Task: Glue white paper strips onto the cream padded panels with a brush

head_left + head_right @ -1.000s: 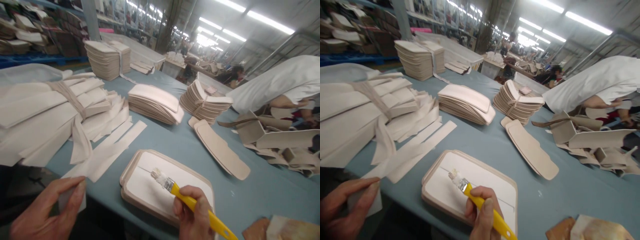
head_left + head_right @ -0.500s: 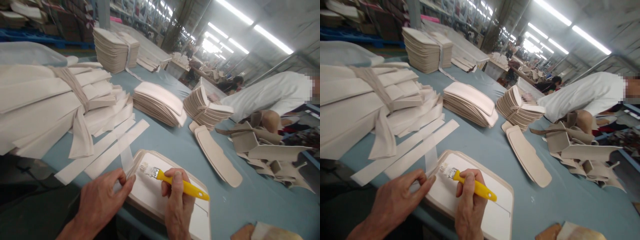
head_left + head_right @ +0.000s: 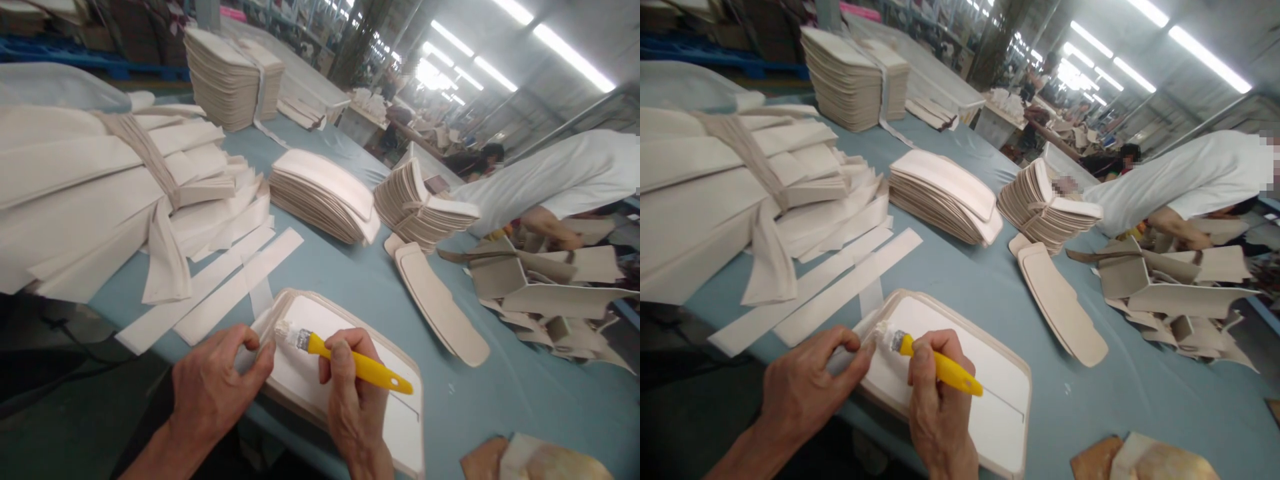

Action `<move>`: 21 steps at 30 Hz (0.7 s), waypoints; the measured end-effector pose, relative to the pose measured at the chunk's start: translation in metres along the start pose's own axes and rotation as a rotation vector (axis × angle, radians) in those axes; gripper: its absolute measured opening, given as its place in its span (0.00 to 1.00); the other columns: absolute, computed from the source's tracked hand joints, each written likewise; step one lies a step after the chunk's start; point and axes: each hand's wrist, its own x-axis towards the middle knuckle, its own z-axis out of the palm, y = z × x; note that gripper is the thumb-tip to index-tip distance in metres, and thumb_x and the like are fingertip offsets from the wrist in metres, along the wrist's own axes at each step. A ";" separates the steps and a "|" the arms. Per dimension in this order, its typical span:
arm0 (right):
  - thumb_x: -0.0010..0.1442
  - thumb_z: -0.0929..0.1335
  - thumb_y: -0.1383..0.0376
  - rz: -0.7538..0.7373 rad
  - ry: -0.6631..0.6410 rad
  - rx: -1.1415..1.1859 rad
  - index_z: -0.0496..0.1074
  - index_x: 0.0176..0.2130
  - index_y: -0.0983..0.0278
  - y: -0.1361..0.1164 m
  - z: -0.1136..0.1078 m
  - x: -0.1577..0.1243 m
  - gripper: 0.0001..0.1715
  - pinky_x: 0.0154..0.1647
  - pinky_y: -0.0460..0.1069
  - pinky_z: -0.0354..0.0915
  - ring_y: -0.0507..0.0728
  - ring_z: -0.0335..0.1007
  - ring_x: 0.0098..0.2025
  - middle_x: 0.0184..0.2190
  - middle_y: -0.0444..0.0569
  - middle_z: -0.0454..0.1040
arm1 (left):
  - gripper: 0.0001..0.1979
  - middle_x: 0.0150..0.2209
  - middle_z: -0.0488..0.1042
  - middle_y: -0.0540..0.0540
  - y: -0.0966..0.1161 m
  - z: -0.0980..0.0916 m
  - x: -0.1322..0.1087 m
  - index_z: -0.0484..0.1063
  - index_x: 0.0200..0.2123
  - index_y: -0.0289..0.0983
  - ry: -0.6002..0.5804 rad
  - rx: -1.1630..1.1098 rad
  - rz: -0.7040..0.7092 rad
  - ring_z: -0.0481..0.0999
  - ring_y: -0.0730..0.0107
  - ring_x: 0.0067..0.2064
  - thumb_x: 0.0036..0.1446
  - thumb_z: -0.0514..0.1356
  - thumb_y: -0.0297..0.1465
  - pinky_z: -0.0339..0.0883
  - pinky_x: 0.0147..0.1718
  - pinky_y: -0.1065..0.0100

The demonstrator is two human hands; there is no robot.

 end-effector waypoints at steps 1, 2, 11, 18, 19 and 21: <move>0.73 0.65 0.51 -0.012 -0.037 -0.034 0.70 0.34 0.61 0.001 -0.001 0.001 0.20 0.22 0.45 0.56 0.50 0.59 0.20 0.19 0.37 0.65 | 0.13 0.23 0.76 0.53 0.000 0.000 0.000 0.72 0.26 0.43 0.007 0.004 0.000 0.76 0.67 0.26 0.58 0.60 0.42 0.58 0.26 0.67; 0.73 0.65 0.51 -0.028 -0.072 -0.074 0.70 0.34 0.61 0.001 -0.003 0.002 0.20 0.22 0.45 0.55 0.50 0.58 0.20 0.19 0.38 0.65 | 0.12 0.24 0.76 0.53 0.000 0.001 -0.001 0.72 0.26 0.43 0.010 0.010 0.009 0.76 0.67 0.26 0.59 0.59 0.42 0.58 0.26 0.67; 0.73 0.65 0.56 -0.204 -0.314 -0.274 0.71 0.34 0.61 -0.014 -0.037 0.019 0.18 0.22 0.45 0.54 0.49 0.58 0.19 0.19 0.37 0.65 | 0.13 0.27 0.77 0.50 -0.003 0.006 -0.007 0.74 0.30 0.43 -0.021 0.081 0.027 0.77 0.64 0.30 0.63 0.56 0.40 0.58 0.29 0.66; 0.73 0.65 0.58 -0.299 -0.293 -0.390 0.72 0.33 0.60 -0.022 -0.086 0.007 0.16 0.25 0.44 0.60 0.49 0.65 0.21 0.21 0.39 0.71 | 0.15 0.31 0.78 0.49 -0.005 0.004 -0.003 0.76 0.34 0.43 -0.094 0.095 -0.029 0.76 0.61 0.33 0.65 0.54 0.44 0.56 0.30 0.67; 0.73 0.65 0.58 -0.315 -0.275 -0.413 0.72 0.33 0.60 -0.022 -0.093 0.004 0.16 0.26 0.45 0.61 0.50 0.67 0.22 0.21 0.39 0.72 | 0.15 0.31 0.78 0.49 -0.005 0.002 -0.001 0.76 0.34 0.43 -0.118 0.090 -0.043 0.76 0.62 0.33 0.64 0.55 0.44 0.56 0.30 0.67; 0.73 0.65 0.58 -0.343 -0.232 -0.456 0.73 0.32 0.60 -0.021 -0.107 -0.004 0.17 0.27 0.45 0.63 0.50 0.69 0.22 0.22 0.40 0.74 | 0.14 0.31 0.77 0.51 -0.008 0.001 0.000 0.76 0.33 0.43 -0.143 0.060 -0.079 0.73 0.64 0.32 0.62 0.57 0.45 0.54 0.29 0.69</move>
